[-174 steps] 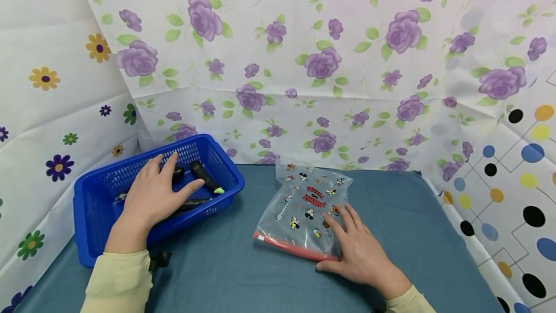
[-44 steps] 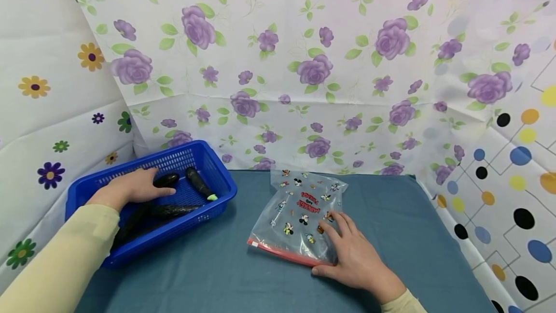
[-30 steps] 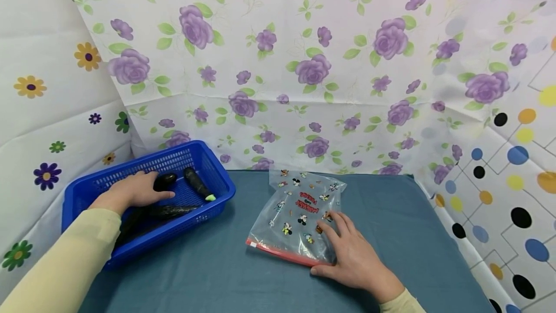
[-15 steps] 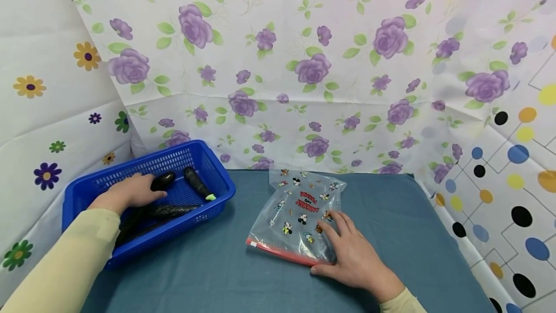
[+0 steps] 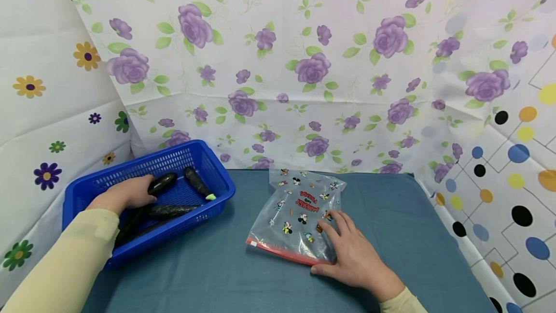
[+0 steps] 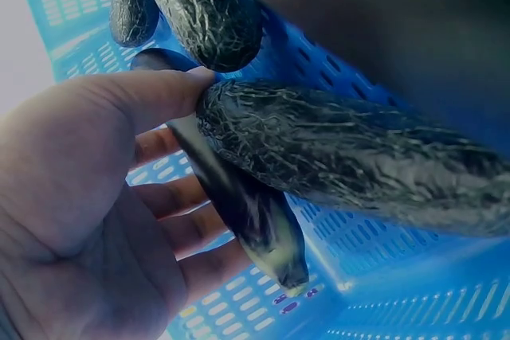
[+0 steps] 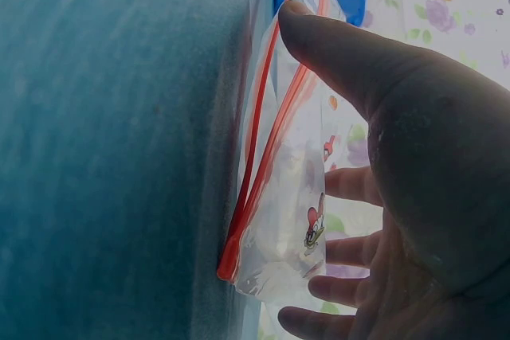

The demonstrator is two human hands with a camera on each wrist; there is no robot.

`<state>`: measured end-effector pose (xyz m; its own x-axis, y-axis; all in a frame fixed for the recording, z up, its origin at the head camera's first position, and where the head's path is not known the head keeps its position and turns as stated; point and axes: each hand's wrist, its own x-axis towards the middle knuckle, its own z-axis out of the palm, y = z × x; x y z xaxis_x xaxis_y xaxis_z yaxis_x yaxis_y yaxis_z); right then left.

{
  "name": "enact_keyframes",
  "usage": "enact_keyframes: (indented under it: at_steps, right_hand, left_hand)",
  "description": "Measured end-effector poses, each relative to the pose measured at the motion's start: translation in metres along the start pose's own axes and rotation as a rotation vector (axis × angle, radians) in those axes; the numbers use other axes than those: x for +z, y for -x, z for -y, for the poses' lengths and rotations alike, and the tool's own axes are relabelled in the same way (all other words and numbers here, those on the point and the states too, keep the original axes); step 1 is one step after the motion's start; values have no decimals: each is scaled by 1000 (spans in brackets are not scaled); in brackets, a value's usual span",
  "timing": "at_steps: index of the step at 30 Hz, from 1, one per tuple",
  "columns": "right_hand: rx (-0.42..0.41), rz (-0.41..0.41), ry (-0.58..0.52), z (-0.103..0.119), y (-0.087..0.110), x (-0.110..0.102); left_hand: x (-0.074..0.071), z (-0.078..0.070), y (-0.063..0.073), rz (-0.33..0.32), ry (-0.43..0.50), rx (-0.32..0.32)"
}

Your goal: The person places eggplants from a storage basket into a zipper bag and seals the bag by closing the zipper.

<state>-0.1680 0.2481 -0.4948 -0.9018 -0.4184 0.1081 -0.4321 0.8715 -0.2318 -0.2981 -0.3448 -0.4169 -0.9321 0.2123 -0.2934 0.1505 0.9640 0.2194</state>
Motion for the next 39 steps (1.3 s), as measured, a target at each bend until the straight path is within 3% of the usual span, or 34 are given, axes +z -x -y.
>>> enact_keyframes:
  at_steps: [4,13,17,28,39]
  right_hand:
    - [1,3,3,0,0,0]
    - [1,6,-2,2,1,-1]
    - [0,3,3,2,1,-1]
    - [11,18,6,2,0,-1]
    - [11,14,8,1,0,-2]
  left_hand:
    - [3,6,-7,5,2,-10]
    - [33,62,-53,23,-9,-7]
    - [35,71,-58,31,-10,-1]
    - [34,65,-52,45,5,-16]
    - [16,27,-24,46,30,-40]
